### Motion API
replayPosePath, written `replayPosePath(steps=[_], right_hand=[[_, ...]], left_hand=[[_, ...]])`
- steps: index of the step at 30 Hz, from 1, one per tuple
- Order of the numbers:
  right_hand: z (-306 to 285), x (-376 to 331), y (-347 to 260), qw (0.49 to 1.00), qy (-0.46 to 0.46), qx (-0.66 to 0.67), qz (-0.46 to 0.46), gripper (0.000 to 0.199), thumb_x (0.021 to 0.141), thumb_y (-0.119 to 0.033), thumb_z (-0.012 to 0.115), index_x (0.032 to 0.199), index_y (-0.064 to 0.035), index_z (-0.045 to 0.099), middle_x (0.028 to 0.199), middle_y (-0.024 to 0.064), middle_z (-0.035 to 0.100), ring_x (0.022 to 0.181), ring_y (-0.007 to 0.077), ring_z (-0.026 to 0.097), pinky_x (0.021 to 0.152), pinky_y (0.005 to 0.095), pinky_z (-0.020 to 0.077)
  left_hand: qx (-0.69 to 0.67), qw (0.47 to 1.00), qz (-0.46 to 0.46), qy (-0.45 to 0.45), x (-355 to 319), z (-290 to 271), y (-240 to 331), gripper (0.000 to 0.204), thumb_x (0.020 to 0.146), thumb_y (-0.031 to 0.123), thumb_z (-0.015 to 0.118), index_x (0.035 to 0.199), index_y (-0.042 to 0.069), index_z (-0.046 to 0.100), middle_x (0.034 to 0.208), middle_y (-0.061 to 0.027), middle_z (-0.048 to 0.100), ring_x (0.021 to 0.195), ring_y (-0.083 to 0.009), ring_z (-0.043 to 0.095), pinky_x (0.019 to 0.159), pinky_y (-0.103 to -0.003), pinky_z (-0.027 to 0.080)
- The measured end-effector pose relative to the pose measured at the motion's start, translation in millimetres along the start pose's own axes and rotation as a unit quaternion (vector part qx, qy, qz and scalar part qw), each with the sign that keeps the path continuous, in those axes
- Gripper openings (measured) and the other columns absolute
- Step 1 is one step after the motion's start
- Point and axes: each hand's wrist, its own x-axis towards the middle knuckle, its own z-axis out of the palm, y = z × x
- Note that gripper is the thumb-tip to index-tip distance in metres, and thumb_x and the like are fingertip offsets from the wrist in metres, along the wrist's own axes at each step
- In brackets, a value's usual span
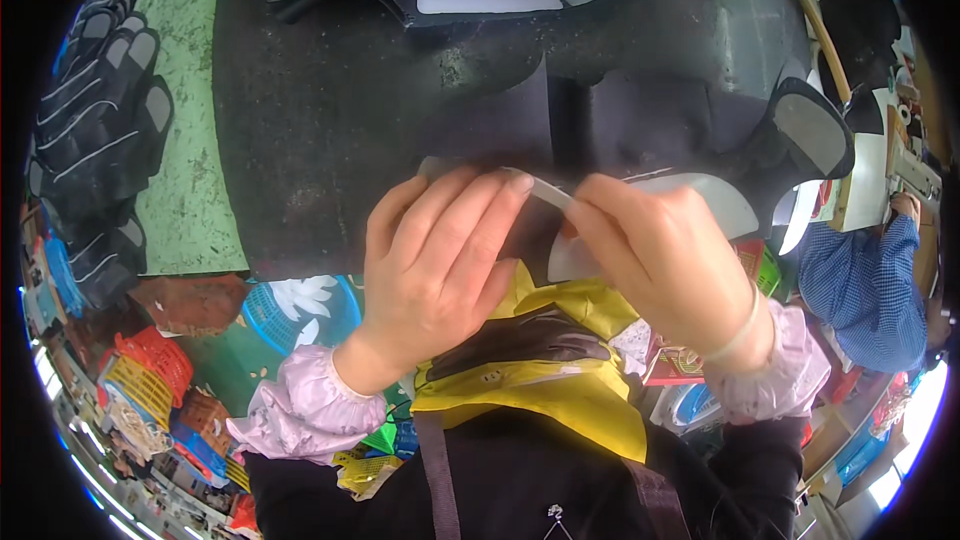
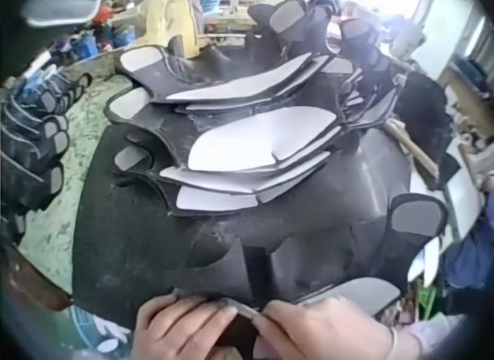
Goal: The person inserts white foam pads into shoe upper components by hand and applies adhesive tape strips along the components.
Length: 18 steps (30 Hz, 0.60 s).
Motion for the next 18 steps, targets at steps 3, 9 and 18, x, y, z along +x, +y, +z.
replayPosePath(steps=[3, 9, 18], right_hand=[[-10, -17, -2, 0.998, -0.012, -0.006, 0.054, 0.019, 0.093, -0.018, 0.066, 0.081, -0.004, 0.062, 0.065, 0.0149, 0.063, 0.062, 0.0376, 0.064, 0.054, 0.0443, 0.0499], [-14, -22, 6, 0.987, 0.134, -0.082, -0.026, 0.025, 0.094, -0.022, 0.067, 0.077, -0.0047, 0.06, 0.079, 0.0132, 0.067, 0.075, 0.0292, 0.069, 0.065, 0.0392, 0.0549], [-40, -33, 18, 0.978, 0.196, 0.056, 0.032, 0.031, 0.081, -0.009, 0.074, 0.106, -0.0039, 0.055, 0.091, 0.0064, 0.056, 0.07, 0.0159, 0.059, 0.062, 0.0291, 0.0498]], left_hand=[[0.012, 1.0, -0.019, -0.014, 2, -3, 3, 0.068, 0.07, 0.012, 0.073, 0.136, 0.004, 0.059, 0.131, -0.0089, 0.058, 0.12, -0.0282, 0.053, 0.103, -0.047, 0.039], [0.021, 0.999, -0.017, -0.02, 1, -2, 1, 0.065, 0.066, 0.014, 0.073, 0.131, 0.011, 0.065, 0.129, -0.0061, 0.057, 0.118, -0.027, 0.052, 0.102, -0.046, 0.039], [0.051, 0.998, -0.01, -0.03, 2, -1, 4, 0.064, 0.065, 0.013, 0.07, 0.13, 0.015, 0.068, 0.128, -0.0071, 0.056, 0.117, -0.0283, 0.052, 0.101, -0.047, 0.039]])
